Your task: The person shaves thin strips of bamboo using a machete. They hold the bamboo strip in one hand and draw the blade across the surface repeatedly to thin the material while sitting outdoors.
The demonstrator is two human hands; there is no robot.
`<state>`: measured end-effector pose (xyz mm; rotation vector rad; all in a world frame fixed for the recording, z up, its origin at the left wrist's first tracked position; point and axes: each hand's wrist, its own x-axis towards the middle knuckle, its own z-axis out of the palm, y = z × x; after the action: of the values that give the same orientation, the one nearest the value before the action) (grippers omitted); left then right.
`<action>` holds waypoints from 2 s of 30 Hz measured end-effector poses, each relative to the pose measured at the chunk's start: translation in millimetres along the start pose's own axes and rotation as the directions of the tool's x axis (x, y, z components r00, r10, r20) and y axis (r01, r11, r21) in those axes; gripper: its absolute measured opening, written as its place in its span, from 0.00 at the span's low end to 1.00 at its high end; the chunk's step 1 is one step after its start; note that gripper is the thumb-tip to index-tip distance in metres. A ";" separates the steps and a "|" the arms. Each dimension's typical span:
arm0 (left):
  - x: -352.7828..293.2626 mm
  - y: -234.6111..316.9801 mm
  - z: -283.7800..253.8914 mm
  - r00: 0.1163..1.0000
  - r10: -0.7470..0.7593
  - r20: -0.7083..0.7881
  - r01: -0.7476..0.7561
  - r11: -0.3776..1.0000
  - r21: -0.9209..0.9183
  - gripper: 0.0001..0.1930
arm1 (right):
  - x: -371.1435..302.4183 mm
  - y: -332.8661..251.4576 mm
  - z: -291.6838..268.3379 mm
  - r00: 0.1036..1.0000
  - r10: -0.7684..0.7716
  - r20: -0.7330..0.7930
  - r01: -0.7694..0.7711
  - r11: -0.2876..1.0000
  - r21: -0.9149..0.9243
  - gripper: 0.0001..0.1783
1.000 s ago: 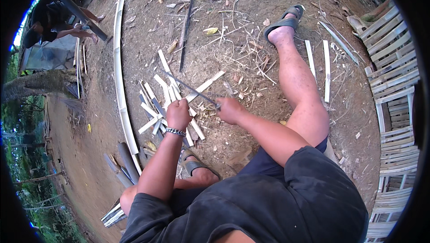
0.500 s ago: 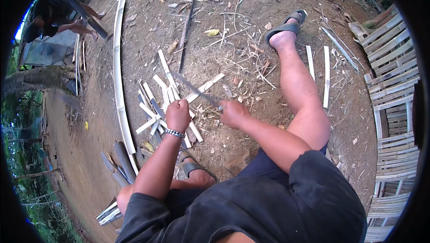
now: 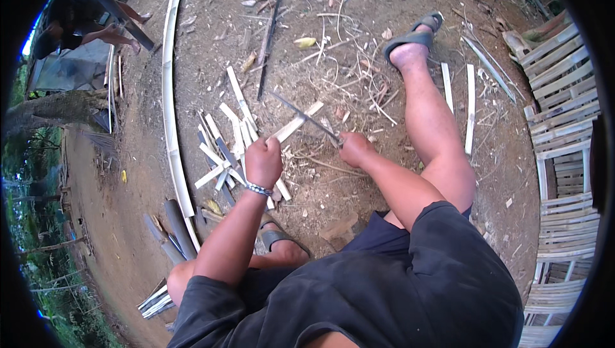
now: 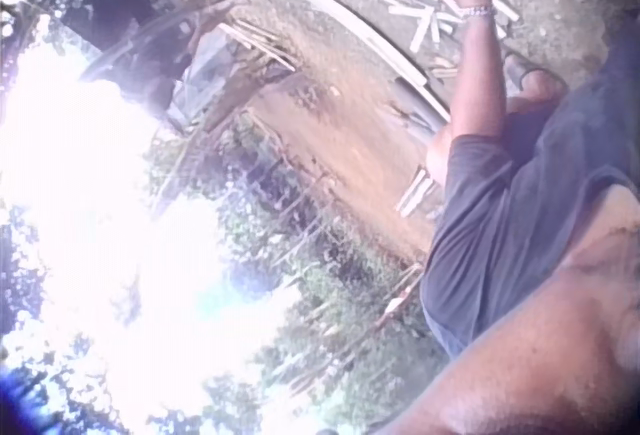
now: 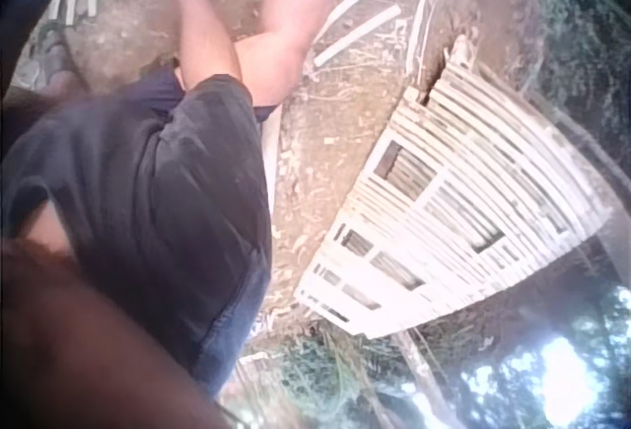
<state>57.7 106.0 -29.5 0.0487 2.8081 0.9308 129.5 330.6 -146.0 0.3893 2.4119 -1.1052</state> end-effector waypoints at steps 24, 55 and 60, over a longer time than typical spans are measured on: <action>14.5 -1.9 -11.5 0.993 -0.121 0.012 0.121 0.975 -0.185 0.21 | 30.1 -22.2 12.7 0.976 0.185 0.116 -0.182 0.983 -0.040 0.22; 25.8 -19.8 -11.2 0.834 -0.495 0.244 0.506 0.511 -0.695 0.09 | 30.7 14.4 10.4 0.969 0.220 0.114 -0.201 0.967 -0.155 0.13; 23.9 -33.5 -18.1 0.837 -0.508 0.203 0.487 0.526 -0.697 0.10 | 7.2 -19.9 6.4 0.984 0.177 0.010 -0.176 0.981 -0.082 0.17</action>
<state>31.8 70.5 -39.1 -0.8414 2.0175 1.7715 116.6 313.5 -140.6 0.5522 2.3469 -0.9265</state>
